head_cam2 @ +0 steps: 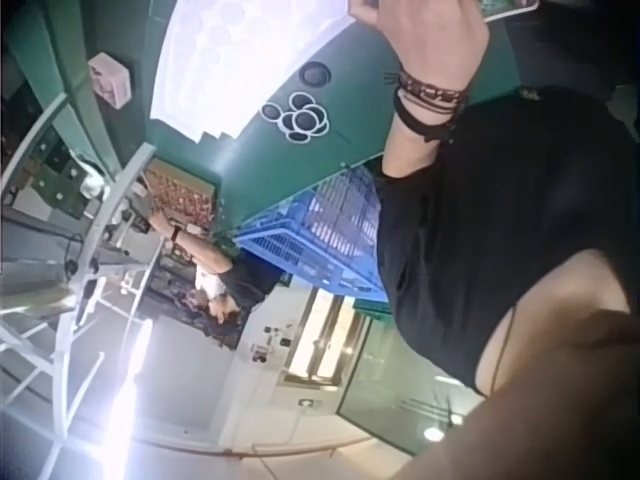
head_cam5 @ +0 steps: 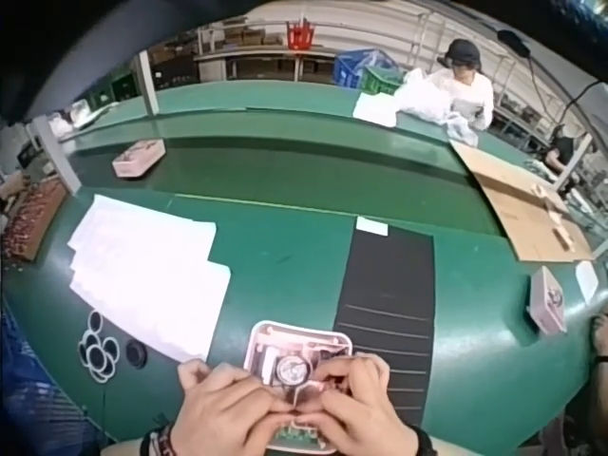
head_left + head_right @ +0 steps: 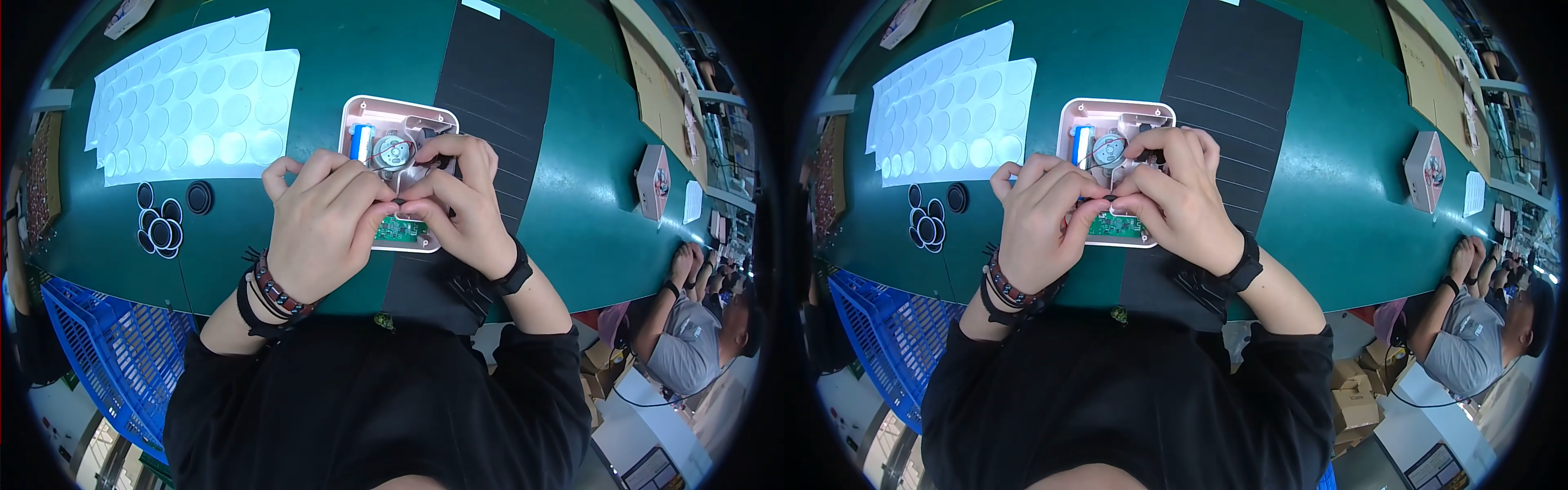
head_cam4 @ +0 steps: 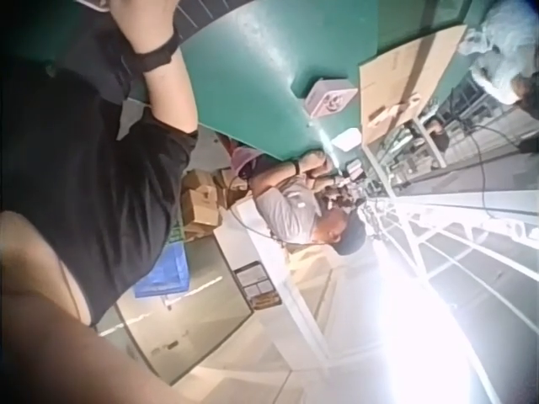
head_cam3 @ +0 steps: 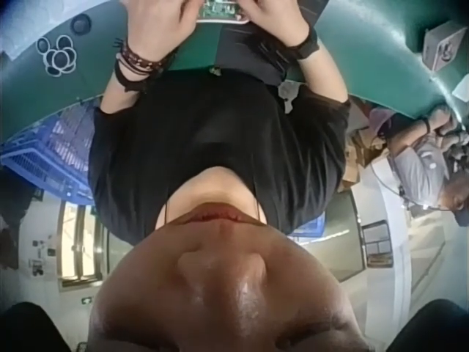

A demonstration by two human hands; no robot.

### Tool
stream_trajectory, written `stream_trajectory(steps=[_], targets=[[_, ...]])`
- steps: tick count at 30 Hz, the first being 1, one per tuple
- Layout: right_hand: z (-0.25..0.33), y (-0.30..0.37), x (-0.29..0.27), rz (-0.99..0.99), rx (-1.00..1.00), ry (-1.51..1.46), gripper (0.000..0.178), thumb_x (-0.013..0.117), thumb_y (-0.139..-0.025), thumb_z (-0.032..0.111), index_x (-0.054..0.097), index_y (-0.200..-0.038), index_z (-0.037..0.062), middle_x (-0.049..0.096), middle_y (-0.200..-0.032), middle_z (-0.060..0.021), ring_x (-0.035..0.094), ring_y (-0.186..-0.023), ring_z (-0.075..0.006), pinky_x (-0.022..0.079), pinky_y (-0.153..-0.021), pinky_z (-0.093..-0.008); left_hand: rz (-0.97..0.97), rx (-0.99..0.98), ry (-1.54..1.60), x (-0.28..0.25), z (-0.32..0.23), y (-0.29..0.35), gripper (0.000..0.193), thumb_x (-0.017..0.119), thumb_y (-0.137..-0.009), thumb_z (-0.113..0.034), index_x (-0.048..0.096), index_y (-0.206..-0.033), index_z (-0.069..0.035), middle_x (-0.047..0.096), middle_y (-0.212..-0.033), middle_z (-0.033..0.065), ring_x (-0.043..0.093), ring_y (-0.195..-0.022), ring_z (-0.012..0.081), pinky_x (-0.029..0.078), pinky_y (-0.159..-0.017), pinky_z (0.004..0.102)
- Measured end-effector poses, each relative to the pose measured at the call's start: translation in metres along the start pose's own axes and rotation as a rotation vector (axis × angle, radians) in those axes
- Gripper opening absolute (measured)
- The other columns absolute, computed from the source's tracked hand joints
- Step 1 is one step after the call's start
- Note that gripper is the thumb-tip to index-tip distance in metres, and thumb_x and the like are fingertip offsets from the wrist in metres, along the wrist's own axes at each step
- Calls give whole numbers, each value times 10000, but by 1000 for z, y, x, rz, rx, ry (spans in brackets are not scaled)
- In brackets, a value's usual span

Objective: The person peels white stickers from a sheet and applies them to black circular components. They then pick up a pink electronic housing, peel a black adhesive strip from a sheet, and apply it inside the housing.

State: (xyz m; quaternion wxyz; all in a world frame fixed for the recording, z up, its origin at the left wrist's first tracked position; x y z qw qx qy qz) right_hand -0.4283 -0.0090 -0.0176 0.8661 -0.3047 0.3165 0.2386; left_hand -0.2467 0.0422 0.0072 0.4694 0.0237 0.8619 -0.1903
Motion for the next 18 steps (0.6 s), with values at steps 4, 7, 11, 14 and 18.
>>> stream_trajectory(steps=[4,7,11,14,18], targets=[[-3,0,1,20,12,-58,125,748,-735,195,668,-804,128,525,-1075,-61,461,-1041,-244,295,-929,-390,11,13,25,-1,2,-2,74,669,-793,-152,600,-775,-131,572,-765,-42,534,-850,147,255,-806,395],[-3,0,1,27,18,-82,119,746,-738,183,669,-808,125,519,-1086,-69,452,-1052,-249,301,-924,-383,5,17,14,-1,3,-1,79,671,-791,-155,599,-774,-130,570,-766,-44,533,-847,148,252,-794,397],[-2,-1,1,23,15,-96,117,744,-737,172,665,-807,122,507,-1089,-69,450,-1042,-248,307,-920,-385,11,11,-17,0,2,-1,84,672,-790,-157,595,-774,-130,567,-769,-46,530,-846,149,247,-773,398],[-3,0,2,11,18,-98,125,749,-729,164,663,-807,120,493,-1084,-70,443,-1037,-248,306,-924,-385,6,4,-59,1,-1,-2,87,673,-787,-157,592,-775,-131,566,-776,-47,526,-850,150,242,-759,398],[-1,0,3,15,41,-78,125,749,-724,147,656,-803,118,479,-1088,-75,439,-1035,-249,305,-928,-386,-17,3,-143,1,-6,-2,91,677,-774,-156,588,-776,-136,562,-792,-50,520,-859,150,239,-748,397]])
Point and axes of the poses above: each hand's wrist, its own y-axis away from the middle knuckle, its own x-axis out of the palm, z = x × y, the point moved 1 cm from there along -y, towards the middle knuckle
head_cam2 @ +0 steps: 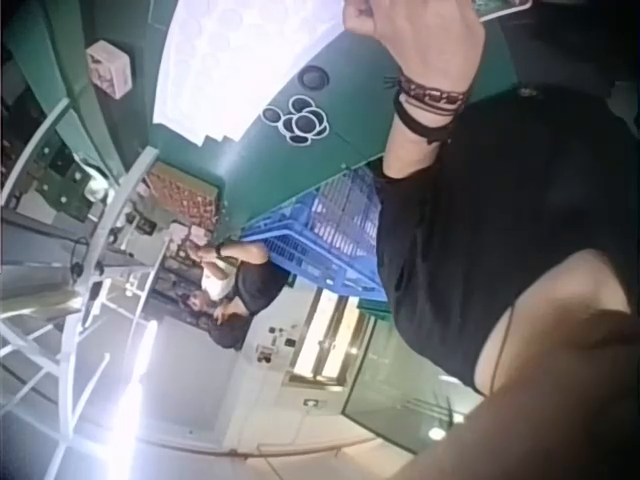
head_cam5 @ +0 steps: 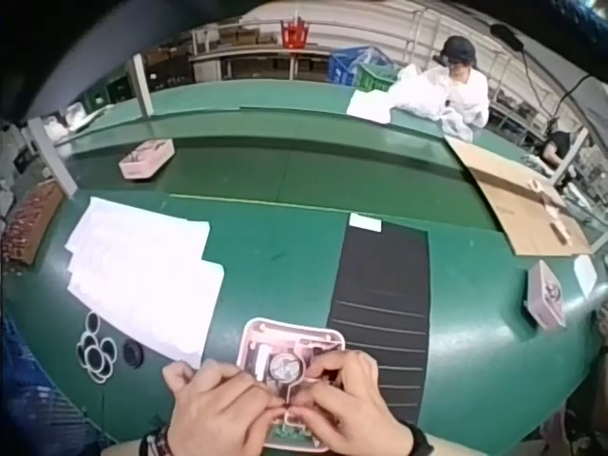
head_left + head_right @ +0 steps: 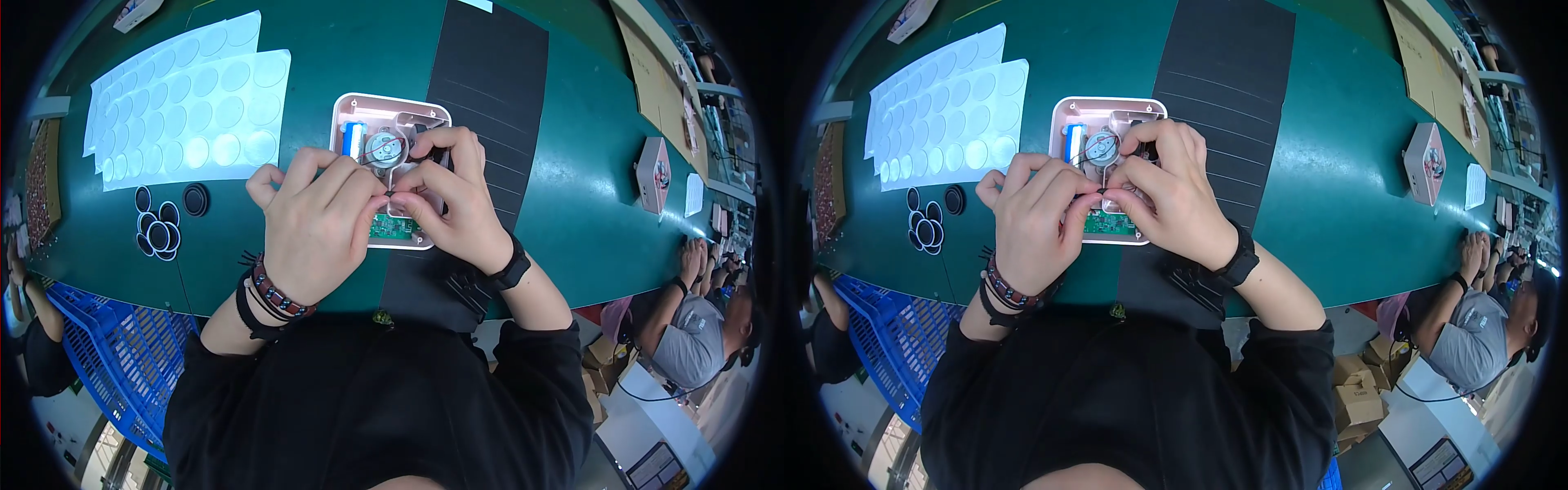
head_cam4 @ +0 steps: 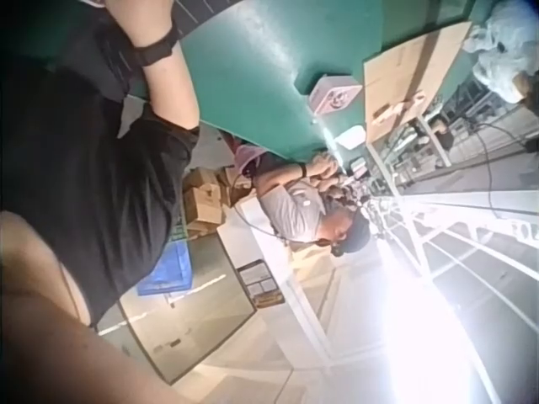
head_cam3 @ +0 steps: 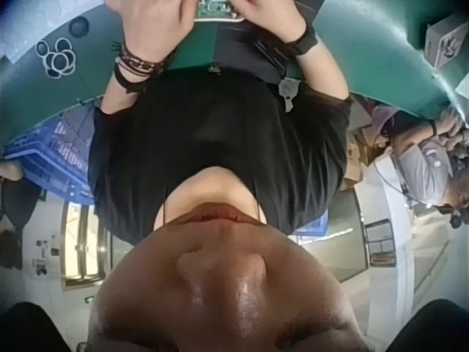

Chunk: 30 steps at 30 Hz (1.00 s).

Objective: The person peels white stickers from a sheet and applies them to black circular components. They then pick up a pink electronic housing, peel a black adhesive strip from a sheet, and apply it inside the housing.

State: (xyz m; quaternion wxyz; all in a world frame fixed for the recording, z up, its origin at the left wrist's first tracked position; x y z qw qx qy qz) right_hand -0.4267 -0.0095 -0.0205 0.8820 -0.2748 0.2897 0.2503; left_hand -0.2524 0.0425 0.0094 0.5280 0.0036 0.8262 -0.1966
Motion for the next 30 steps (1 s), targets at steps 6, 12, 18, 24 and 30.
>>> stream_trajectory(steps=[6,12,18,24,30], targets=[[2,-1,-1,22,56,-31,130,745,-714,104,646,-797,100,466,-1081,-80,437,-1035,-259,337,-913,-380,70,-4,44,0,4,-6,110,685,-735,-147,580,-764,-159,544,-792,-62,507,-846,157,249,-745,390],[5,-5,-3,29,76,-2,140,731,-693,23,632,-782,66,456,-1059,-83,437,-1034,-264,387,-887,-375,66,47,-13,-1,2,-10,102,668,-740,-135,571,-749,-164,540,-779,-69,504,-822,145,262,-742,385],[13,-9,-4,55,78,139,143,723,-689,-4,615,-766,48,450,-1050,-98,455,-1033,-266,406,-876,-377,127,179,-169,-2,-1,-19,62,660,-740,-155,605,-770,-149,582,-770,-43,542,-795,134,308,-733,371],[6,-12,4,-34,119,20,214,738,-676,8,602,-840,22,471,-1034,-103,496,-1014,-280,420,-882,-396,59,213,-237,-1,1,-15,79,671,-742,-150,607,-788,-147,576,-756,-27,547,-768,158,294,-733,374],[33,12,-12,-60,-84,206,255,742,-684,74,579,-872,17,497,-1036,-115,547,-950,-278,452,-837,-402,-295,-18,-125,-45,-5,9,111,682,-738,-191,615,-801,-128,588,-786,-15,548,-757,171,313,-730,378]])
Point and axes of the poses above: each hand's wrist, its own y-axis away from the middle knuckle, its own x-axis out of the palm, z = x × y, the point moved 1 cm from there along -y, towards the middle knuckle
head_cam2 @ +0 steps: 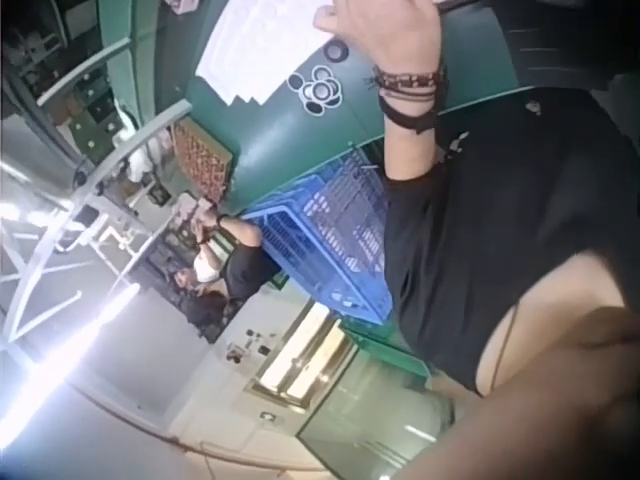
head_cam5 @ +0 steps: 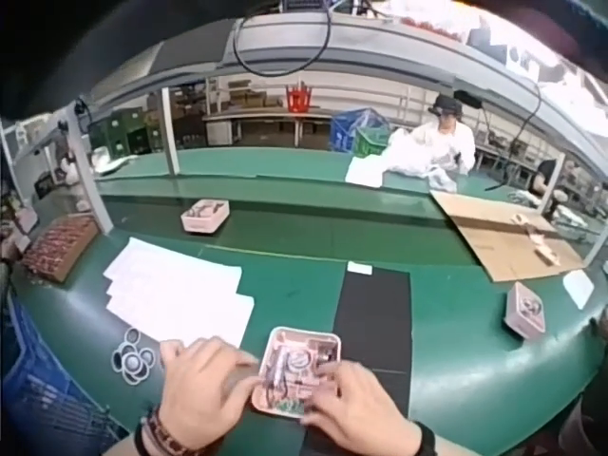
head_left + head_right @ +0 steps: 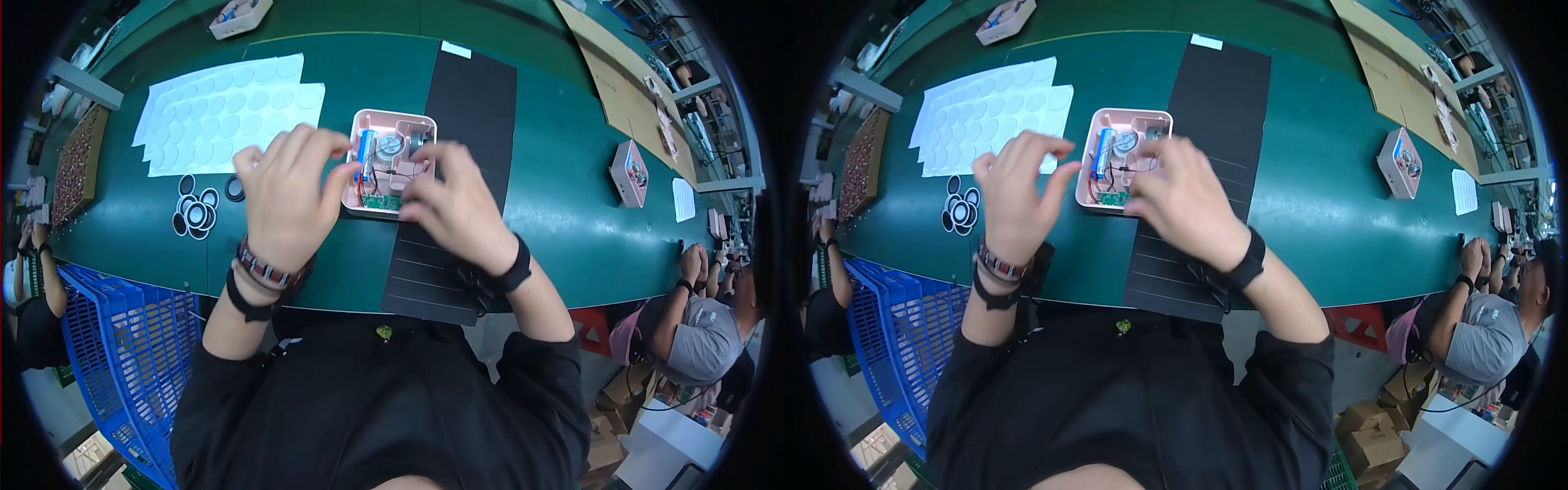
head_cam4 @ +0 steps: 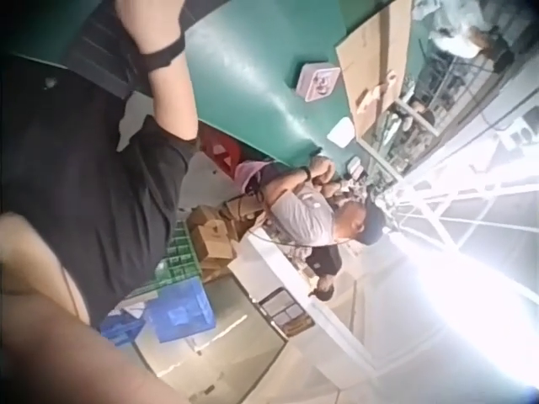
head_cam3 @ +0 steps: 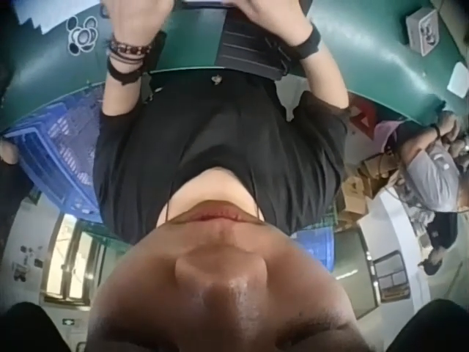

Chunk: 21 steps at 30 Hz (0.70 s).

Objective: The person peels white stickers from a sheet and applies them to black circular components. They then pick up a pink electronic housing, peel a black adhesive strip from a sheet, and apply it inside the housing.

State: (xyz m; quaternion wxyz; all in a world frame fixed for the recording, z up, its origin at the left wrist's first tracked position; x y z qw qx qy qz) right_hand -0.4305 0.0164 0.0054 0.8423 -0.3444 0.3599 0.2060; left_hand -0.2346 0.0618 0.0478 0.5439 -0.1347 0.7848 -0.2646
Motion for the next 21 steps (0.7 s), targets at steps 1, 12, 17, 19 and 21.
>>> stream_trajectory(steps=[1,12,17,19,21], targets=[[10,6,-2,29,-118,108,247,737,-689,88,576,-864,22,502,-1029,-116,557,-930,-279,461,-818,-402,-11,11,-6,-9,-6,3,111,682,-738,-191,615,-801,-128,588,-786,-15,548,-757,171,313,-730,378],[-39,-12,-51,-195,79,472,171,663,-733,46,578,-880,25,575,-1021,-129,584,-899,-325,497,-737,-405,572,621,312,31,-49,40,363,738,-714,-273,635,-1037,-145,597,-1151,5,566,-966,199,409,-824,350],[-189,33,-119,-292,304,756,271,568,-748,-36,602,-1011,19,573,-1183,-144,580,-1042,-338,507,-846,-402,667,648,209,27,-22,19,451,745,-708,-296,619,-1118,-157,575,-1197,30,559,-1047,210,425,-859,362],[-219,68,-141,-257,418,835,323,587,-738,-24,606,-1056,28,574,-1162,-148,573,-1053,-344,502,-851,-412,701,638,152,24,-2,-18,421,752,-700,-300,642,-1080,-153,598,-1147,51,574,-1034,224,436,-851,385],[-226,97,-166,-213,569,964,309,627,-730,-8,601,-1036,27,567,-1143,-170,559,-1055,-356,485,-858,-420,738,348,-33,47,40,-82,320,735,-731,-311,672,-987,-130,642,-966,83,601,-970,271,441,-853,430]])
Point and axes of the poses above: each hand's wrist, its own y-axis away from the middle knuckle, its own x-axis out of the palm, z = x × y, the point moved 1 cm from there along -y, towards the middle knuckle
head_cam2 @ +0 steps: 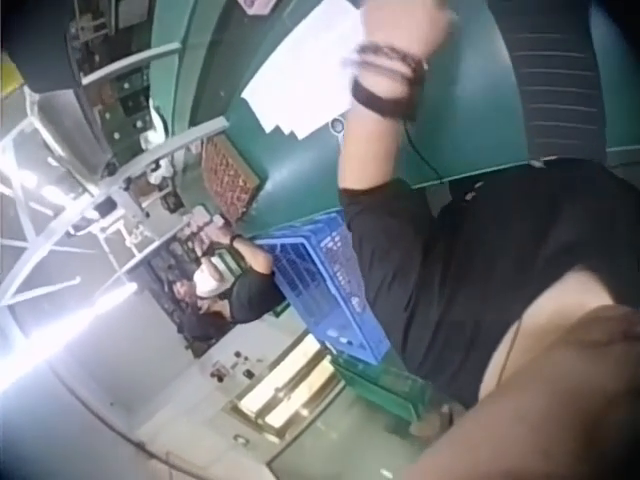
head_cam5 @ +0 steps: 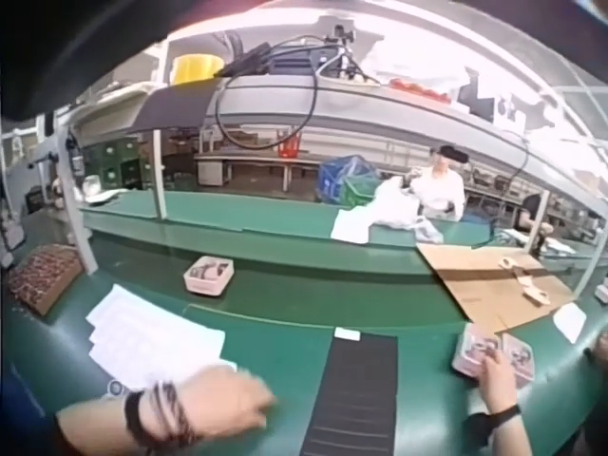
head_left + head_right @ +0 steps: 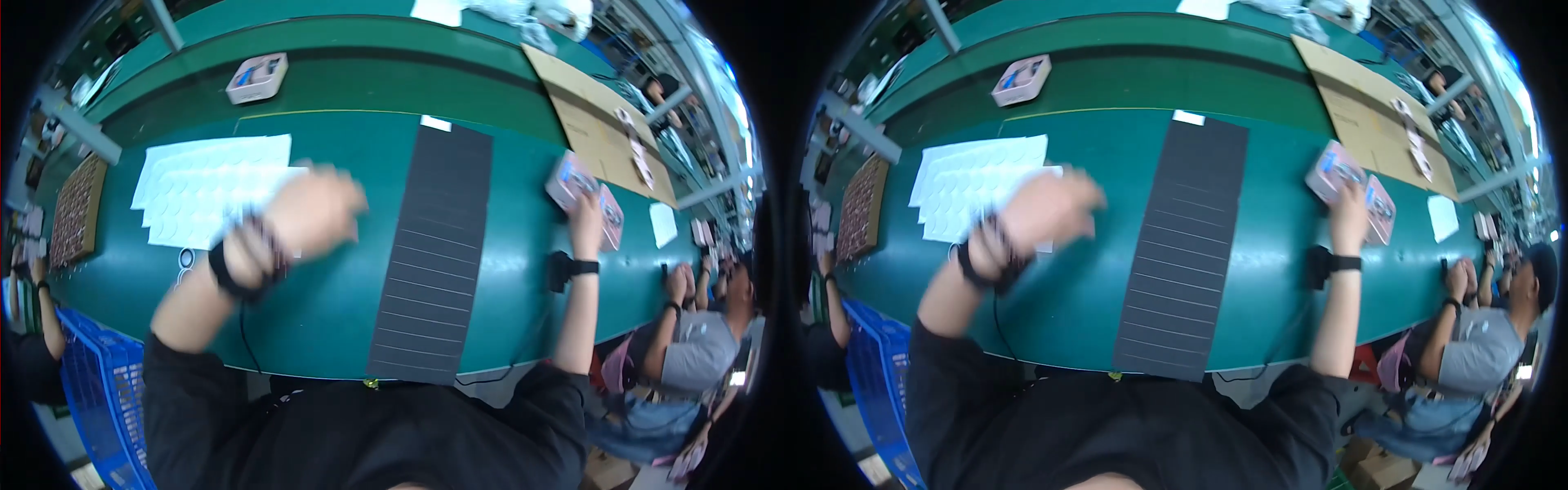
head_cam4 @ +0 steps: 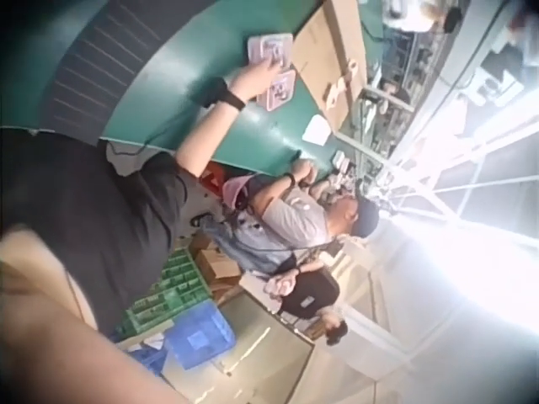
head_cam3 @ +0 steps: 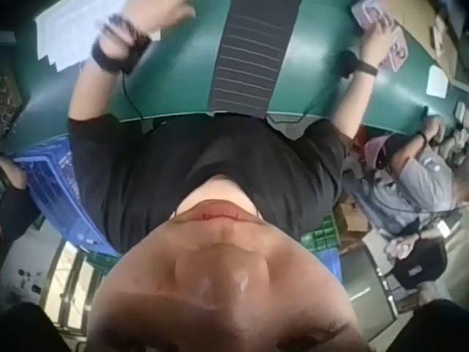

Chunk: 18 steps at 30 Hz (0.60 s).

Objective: The person peels white stickers from a sheet and applies them to black circular components. They then pick up a pink electronic housing, peel a black adhesive strip from a sheet, and apply it inside the housing.

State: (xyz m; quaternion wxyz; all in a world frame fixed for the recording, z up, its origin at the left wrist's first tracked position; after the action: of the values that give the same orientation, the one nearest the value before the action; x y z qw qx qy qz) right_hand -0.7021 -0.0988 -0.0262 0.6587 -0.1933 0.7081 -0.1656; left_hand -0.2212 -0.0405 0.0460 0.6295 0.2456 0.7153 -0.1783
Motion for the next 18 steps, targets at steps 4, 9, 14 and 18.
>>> stream_trajectory(steps=[4,9,14,18], targets=[[36,-11,-20,-115,-28,98,371,714,-692,36,587,-1041,30,565,-1113,-171,549,-1039,-364,469,-867,-422,-222,-555,-469,-23,163,-77,406,710,-780,-293,602,-1121,-101,633,-1116,128,608,-1032,312,507,-817,410],[126,-15,-40,202,-373,-466,426,737,-727,103,549,-1104,43,518,-1152,-148,508,-1085,-365,425,-936,-437,-378,-615,-596,22,251,-106,444,743,-764,-288,565,-1141,-135,635,-1122,122,609,-1053,283,499,-815,422],[174,-57,1,260,-492,-659,359,670,-801,79,566,-1144,73,531,-1121,-101,536,-1067,-298,460,-900,-365,-205,-617,-488,12,233,-124,460,746,-756,-190,526,-1157,-145,630,-1098,117,598,-1063,290,505,-791,426],[190,-105,35,268,-422,-713,295,633,-833,51,600,-1123,92,546,-1056,-104,567,-1002,-292,479,-866,-350,-570,-186,-296,-10,131,-117,373,737,-710,-117,562,-1039,-120,640,-945,116,614,-934,310,491,-767,416]])
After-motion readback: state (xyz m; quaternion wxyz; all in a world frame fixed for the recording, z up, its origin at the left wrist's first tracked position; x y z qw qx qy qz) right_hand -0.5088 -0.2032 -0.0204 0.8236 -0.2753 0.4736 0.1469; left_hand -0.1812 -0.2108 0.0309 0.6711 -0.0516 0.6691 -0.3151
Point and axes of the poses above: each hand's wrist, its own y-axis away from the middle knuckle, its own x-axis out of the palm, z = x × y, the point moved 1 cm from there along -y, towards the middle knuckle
